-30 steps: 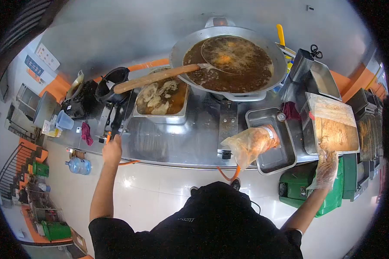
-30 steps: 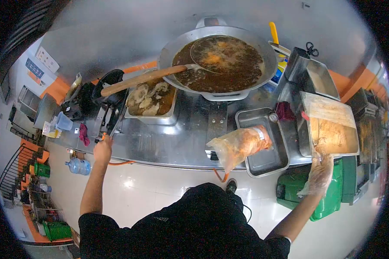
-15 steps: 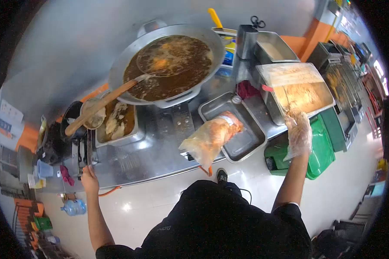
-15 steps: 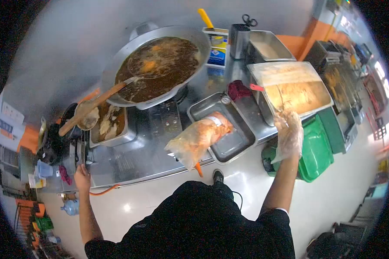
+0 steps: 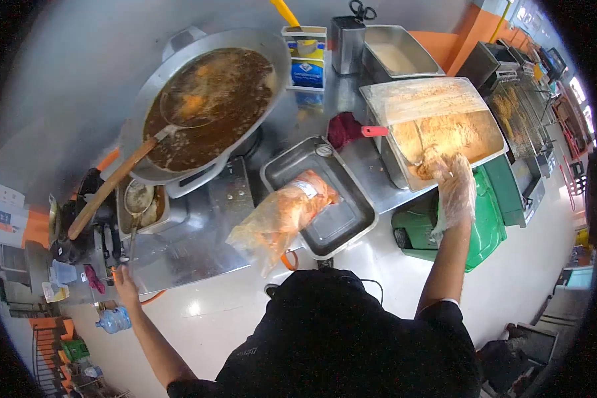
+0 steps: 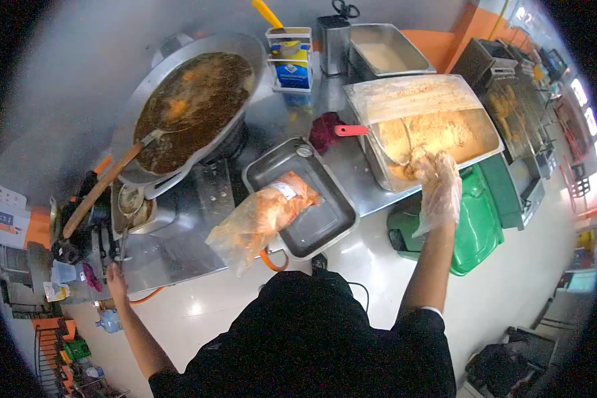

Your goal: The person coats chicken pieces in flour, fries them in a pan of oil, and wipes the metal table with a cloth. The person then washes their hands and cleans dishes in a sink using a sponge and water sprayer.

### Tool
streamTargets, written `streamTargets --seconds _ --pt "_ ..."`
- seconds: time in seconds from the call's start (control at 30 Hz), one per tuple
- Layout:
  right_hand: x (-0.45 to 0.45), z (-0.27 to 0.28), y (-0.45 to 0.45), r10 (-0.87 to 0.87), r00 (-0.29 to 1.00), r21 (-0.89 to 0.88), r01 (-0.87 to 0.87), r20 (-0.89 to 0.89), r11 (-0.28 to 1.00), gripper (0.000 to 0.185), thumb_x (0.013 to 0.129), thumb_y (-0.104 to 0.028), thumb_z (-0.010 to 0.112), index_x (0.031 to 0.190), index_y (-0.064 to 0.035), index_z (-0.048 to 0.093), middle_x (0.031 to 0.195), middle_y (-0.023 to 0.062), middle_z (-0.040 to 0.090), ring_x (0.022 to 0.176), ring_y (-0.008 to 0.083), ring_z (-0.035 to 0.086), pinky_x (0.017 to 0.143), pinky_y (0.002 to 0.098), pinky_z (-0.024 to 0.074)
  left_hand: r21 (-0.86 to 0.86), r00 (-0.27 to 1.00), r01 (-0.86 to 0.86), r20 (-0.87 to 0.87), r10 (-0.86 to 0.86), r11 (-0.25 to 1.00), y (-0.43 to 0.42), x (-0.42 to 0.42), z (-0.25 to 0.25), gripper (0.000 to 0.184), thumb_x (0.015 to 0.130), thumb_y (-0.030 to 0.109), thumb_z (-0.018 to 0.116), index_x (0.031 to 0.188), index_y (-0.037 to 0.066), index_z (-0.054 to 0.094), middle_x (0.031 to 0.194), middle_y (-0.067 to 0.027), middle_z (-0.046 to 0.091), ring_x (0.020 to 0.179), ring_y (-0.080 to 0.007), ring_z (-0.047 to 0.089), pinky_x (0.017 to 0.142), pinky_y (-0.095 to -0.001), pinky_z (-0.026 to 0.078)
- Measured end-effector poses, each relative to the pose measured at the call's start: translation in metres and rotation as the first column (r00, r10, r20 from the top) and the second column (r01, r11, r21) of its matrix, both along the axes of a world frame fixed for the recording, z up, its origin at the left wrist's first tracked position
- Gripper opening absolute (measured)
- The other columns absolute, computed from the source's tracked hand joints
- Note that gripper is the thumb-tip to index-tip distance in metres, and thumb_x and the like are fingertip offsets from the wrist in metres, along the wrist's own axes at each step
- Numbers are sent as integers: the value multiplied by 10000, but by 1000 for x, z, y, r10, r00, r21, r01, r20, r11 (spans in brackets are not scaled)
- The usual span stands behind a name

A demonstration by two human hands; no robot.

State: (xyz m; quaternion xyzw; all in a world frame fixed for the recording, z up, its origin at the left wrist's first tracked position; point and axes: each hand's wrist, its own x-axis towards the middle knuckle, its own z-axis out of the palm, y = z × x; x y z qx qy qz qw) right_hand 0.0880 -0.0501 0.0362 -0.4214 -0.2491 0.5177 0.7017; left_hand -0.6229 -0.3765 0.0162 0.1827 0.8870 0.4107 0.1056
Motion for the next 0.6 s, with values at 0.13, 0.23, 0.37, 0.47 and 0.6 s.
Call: streamTargets --seconds 0.13,0.23,0.37,0.47,0.6 --pt "35 -17 32 1 994 30 -4 106 1000 430 859 -278 643 1184 -58 466 1123 131 532 1007 288 539 881 409 433 79 897 251 -394 -201 965 -8 73 25 342 966 307 458 1082 6 571 967 -75 607 861 -196 566 791 -282 432" --pt "43 -21 51 -195 965 20 195 174 981 501 818 -271 665 1212 -64 435 1124 128 533 998 293 542 869 402 431 -171 866 490 -21 -500 855 35 202 103 265 937 253 491 966 10 593 942 -80 614 903 -187 580 801 -301 438" --pt "12 -24 62 -392 874 88 384 286 919 433 781 -184 634 1147 -58 440 891 54 504 769 179 520 646 311 469 395 64 913 116 -991 105 135 359 99 179 834 18 594 1012 34 610 948 -100 627 898 -182 583 790 -331 455" --pt "-35 -20 51 -397 872 181 358 287 916 313 831 -169 589 1087 -29 477 845 37 485 703 121 455 618 260 406 914 -549 402 204 -811 -42 188 495 66 239 961 192 483 1123 24 532 1085 -80 597 1048 -139 559 872 -288 458" --pt "-48 -23 48 -384 883 220 331 271 917 400 845 -186 623 1173 -26 460 960 62 522 757 136 472 657 268 415 930 -725 87 306 -617 358 232 600 36 339 973 366 414 1148 93 513 1126 -90 591 1095 -202 556 883 -345 458"
